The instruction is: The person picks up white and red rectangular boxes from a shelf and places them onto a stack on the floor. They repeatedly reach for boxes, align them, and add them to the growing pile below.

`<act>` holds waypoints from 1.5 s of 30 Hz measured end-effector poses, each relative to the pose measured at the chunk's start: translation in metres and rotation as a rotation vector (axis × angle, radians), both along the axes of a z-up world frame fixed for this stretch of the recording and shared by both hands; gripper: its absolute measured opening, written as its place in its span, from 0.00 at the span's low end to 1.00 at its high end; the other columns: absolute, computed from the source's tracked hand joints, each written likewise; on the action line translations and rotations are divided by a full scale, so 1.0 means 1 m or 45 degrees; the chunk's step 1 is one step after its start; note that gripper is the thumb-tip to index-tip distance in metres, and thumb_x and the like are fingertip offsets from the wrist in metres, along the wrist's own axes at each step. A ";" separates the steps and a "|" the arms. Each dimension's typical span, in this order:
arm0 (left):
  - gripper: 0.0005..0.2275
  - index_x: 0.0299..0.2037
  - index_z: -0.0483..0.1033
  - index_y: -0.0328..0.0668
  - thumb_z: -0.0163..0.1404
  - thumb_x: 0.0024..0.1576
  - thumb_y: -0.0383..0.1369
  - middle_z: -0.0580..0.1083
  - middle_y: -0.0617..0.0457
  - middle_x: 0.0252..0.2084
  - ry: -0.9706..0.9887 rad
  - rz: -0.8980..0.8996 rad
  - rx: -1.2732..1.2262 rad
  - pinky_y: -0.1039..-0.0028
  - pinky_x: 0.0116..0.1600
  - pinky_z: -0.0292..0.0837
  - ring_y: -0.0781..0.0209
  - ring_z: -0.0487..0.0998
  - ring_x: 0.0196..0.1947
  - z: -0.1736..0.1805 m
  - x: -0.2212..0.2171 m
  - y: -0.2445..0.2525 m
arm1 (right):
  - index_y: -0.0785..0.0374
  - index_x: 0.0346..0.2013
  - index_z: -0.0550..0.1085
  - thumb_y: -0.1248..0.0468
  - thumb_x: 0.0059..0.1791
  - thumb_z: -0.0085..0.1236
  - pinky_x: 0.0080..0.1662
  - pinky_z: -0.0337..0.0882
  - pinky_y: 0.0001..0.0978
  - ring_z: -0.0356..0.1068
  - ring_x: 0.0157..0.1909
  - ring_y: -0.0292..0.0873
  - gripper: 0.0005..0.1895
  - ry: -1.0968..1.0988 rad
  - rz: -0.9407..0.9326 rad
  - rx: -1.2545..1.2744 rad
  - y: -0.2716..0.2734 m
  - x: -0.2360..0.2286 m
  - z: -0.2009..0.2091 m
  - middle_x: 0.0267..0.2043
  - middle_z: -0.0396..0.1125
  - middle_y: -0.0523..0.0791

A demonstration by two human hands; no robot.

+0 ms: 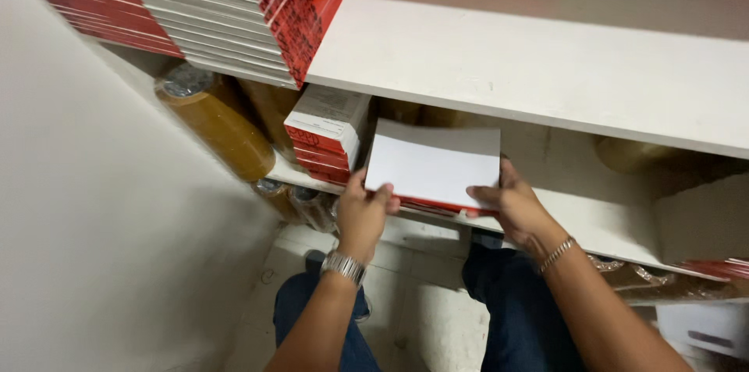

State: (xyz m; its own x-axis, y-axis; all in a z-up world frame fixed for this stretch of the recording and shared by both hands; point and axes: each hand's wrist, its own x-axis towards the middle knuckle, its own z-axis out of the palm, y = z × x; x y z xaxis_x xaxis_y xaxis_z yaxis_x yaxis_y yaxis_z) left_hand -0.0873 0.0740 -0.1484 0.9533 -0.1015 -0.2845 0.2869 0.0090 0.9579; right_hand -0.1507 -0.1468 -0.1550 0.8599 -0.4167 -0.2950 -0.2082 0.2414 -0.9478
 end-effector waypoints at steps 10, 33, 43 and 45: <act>0.22 0.68 0.63 0.32 0.50 0.62 0.24 0.79 0.38 0.36 -0.133 0.132 0.140 0.74 0.41 0.85 0.54 0.85 0.33 -0.077 0.054 -0.032 | 0.67 0.71 0.58 0.74 0.42 0.68 0.50 0.77 0.57 0.70 0.56 0.65 0.44 0.075 0.003 -0.531 -0.020 0.061 -0.049 0.57 0.66 0.63; 0.18 0.56 0.78 0.44 0.61 0.55 0.35 0.82 0.48 0.35 -0.327 0.338 0.611 0.66 0.42 0.79 0.51 0.84 0.38 -0.151 0.065 -0.023 | 0.64 0.69 0.66 0.59 0.39 0.77 0.58 0.73 0.49 0.73 0.57 0.56 0.46 0.363 0.126 -0.966 -0.007 0.057 -0.045 0.52 0.72 0.56; 0.24 0.59 0.77 0.48 0.61 0.54 0.46 0.82 0.51 0.40 -0.122 0.075 0.782 0.64 0.52 0.77 0.52 0.82 0.49 -0.167 0.078 -0.017 | 0.47 0.73 0.60 0.46 0.45 0.69 0.63 0.69 0.56 0.65 0.66 0.67 0.45 0.633 0.341 -1.357 -0.013 0.049 -0.026 0.64 0.61 0.59; 0.25 0.59 0.74 0.52 0.62 0.54 0.47 0.81 0.52 0.47 0.043 0.043 0.575 0.62 0.56 0.75 0.53 0.80 0.55 -0.159 0.074 -0.015 | 0.51 0.70 0.64 0.51 0.45 0.69 0.61 0.69 0.58 0.65 0.66 0.69 0.40 0.560 0.348 -1.361 -0.018 0.053 -0.032 0.64 0.62 0.63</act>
State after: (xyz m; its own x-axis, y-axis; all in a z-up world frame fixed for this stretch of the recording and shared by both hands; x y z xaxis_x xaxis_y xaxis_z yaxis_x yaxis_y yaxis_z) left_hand -0.0138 0.0588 -0.3076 0.9432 0.0708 -0.3245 0.3250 -0.3981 0.8578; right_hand -0.0981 -0.1652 -0.1870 0.8702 -0.4497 -0.2014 -0.4882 -0.7317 -0.4757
